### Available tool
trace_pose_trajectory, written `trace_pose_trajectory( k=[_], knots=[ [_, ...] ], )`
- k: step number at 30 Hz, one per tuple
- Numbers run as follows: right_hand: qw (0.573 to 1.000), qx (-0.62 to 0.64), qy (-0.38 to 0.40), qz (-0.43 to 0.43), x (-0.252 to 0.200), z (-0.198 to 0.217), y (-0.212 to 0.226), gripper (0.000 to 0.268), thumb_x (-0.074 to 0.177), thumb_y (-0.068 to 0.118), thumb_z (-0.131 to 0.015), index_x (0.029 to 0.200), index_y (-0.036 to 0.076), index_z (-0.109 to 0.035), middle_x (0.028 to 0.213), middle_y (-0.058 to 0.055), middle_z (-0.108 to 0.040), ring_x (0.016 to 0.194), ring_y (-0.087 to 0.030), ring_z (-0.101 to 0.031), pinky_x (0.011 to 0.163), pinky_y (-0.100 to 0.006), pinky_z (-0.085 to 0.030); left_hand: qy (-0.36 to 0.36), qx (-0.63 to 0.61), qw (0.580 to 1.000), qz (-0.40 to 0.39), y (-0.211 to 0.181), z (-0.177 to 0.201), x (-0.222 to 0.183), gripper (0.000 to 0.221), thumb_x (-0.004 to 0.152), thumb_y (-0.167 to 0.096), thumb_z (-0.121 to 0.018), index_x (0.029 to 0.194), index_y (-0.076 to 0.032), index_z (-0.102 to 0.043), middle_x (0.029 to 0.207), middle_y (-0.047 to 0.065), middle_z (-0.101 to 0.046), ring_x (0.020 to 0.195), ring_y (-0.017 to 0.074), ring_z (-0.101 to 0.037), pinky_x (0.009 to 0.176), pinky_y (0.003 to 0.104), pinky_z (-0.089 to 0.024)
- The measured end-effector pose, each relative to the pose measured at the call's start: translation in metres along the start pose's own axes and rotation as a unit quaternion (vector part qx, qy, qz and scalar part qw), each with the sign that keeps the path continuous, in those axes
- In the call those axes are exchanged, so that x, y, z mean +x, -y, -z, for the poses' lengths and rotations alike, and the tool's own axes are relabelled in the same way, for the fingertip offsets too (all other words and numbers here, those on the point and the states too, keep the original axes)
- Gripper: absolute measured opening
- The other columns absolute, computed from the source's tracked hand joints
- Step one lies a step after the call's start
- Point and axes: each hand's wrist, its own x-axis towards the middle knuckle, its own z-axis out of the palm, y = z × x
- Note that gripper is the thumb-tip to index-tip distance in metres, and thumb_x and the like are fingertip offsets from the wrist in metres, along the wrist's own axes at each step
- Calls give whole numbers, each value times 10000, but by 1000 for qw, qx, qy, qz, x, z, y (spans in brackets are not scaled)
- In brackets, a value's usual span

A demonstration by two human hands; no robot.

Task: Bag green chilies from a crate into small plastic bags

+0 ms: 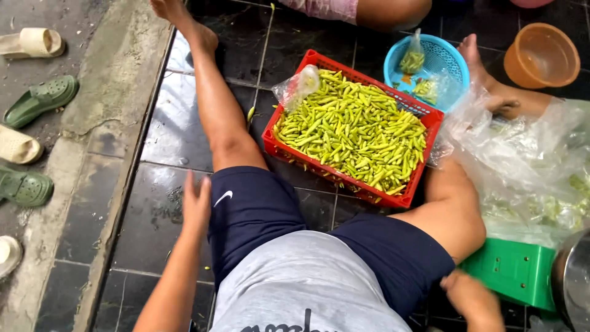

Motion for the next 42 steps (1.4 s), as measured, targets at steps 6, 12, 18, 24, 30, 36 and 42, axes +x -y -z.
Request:
trace_pose_trajectory(
  k=[6, 12, 18, 24, 30, 36, 42],
  knots=[
    [787, 186, -483, 337, -41, 123, 195, 376, 886, 266, -696, 1237, 135, -710, 1130, -186, -689, 1109, -397, -641, 957, -484, -490, 237, 207, 949, 0, 86, -39, -72, 472, 1048, -227, -604, 1498, -179, -469, 1357, 198, -598, 1193, 355, -587, 1026, 452, -462],
    [776, 70, -517, 354, 15, 103, 300, 572, 877, 329, -696, 1395, 130, -556, 1283, -128, -550, 1178, -337, -515, 1019, -540, -399, 251, 585, 722, -270, 186, -103, -50, 407, 879, -331, -564, 1255, -222, -674, 1194, 58, -645, 1398, 325, -474, 1091, 586, -355],
    [749, 80, -536, 382, 31, 94, 291, 354, 915, 118, -555, 1265, 130, -607, 1001, -57, -543, 1014, -266, -527, 950, -454, -397, 376, 716, 587, -39, 122, -140, -72, 463, 1015, -234, -339, 1345, -225, -664, 1245, -34, -749, 1482, 315, -277, 1148, 751, -28],
    [744, 61, -535, 394, 6, 91, 268, 388, 784, 12, -578, 1141, 142, -658, 904, -48, -541, 922, -281, -557, 993, -492, -380, 406, 734, 543, -27, 79, -147, -64, 409, 1013, -199, -373, 1264, -245, -694, 1183, -59, -755, 1370, 226, -418, 1173, 659, -106],
    [772, 67, -482, 408, -13, 69, 245, 444, 805, -21, -545, 1208, 120, -666, 998, -60, -579, 937, -306, -549, 923, -477, -396, 432, 724, 527, -107, 133, -148, -51, 344, 974, -190, -414, 1137, -281, -703, 1044, -67, -780, 1045, 155, -716, 982, 367, -375],
    [783, 150, -462, 389, -40, 78, 212, 473, 924, 237, -676, 1372, 127, -570, 1267, -90, -631, 1162, -307, -573, 1079, -496, -379, 287, 552, 776, -98, 135, -135, -50, 158, 949, -255, -542, 1047, -157, -618, 917, 107, -730, 851, 381, -685, 789, 490, -488],
    [820, 129, -517, 210, -28, 26, 157, 559, 899, 390, -641, 1404, 159, -573, 1429, -56, -572, 1341, -265, -512, 1134, -508, -375, 82, 95, 992, 33, 5, -105, -83, 155, 969, -114, -715, 1086, -88, -616, 962, 45, -687, 855, 102, -661, 793, 218, -555]
  ],
)
